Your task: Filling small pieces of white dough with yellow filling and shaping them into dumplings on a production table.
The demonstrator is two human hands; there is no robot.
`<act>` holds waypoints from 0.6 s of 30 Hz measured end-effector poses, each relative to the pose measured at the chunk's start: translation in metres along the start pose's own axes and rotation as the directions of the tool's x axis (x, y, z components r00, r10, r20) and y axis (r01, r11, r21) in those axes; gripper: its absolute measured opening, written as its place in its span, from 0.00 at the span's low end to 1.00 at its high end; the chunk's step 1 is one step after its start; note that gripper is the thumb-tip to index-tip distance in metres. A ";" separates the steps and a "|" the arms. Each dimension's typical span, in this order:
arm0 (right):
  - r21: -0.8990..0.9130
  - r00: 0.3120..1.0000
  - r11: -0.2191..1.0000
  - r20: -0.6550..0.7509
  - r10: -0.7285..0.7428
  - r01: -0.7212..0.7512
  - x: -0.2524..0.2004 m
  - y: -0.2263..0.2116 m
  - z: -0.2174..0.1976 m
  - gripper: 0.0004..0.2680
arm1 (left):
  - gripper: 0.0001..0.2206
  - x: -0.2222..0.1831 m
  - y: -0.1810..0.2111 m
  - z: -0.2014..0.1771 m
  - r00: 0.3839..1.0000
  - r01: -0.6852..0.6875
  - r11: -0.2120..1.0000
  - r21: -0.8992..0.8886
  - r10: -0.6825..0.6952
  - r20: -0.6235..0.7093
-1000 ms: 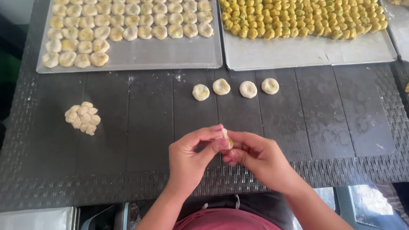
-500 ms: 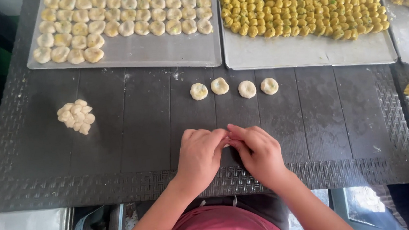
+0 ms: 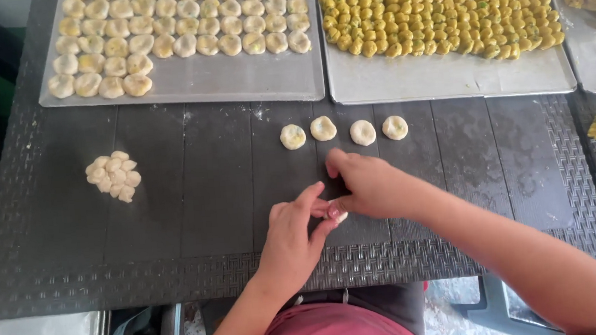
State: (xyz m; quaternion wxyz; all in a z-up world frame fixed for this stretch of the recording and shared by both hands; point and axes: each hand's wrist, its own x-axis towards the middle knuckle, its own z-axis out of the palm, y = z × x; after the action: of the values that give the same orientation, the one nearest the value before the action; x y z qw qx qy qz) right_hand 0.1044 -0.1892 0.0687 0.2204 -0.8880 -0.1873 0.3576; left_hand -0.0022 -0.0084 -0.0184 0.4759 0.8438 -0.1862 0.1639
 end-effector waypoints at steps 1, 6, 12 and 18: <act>-0.141 1.000 0.990 -0.021 0.013 -0.016 0.001 0.001 0.010 0.23 | 0.28 -0.003 -0.001 0.001 1.000 -0.020 0.999 0.041 0.019 0.023; -0.249 0.998 0.968 0.060 -0.012 0.026 -0.001 -0.001 0.005 0.19 | 0.28 -0.005 -0.001 -0.001 0.993 -0.074 0.986 0.152 0.060 0.098; -0.228 0.996 0.974 -0.086 -0.031 0.010 -0.004 0.007 0.024 0.15 | 0.38 0.007 0.002 -0.041 0.980 0.089 0.995 -0.041 -0.080 0.184; -0.040 0.989 0.990 -0.067 -0.134 0.132 -0.026 0.009 0.022 0.17 | 0.12 0.018 -0.073 -0.194 0.971 0.022 0.865 0.501 0.101 -0.219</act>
State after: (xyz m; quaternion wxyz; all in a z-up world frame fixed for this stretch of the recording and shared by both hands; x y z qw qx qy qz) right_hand 0.0730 -0.2037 0.0644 0.2343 -0.8891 -0.2448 0.3076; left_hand 0.0289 0.1914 0.0315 0.2568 0.9083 -0.0966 0.3159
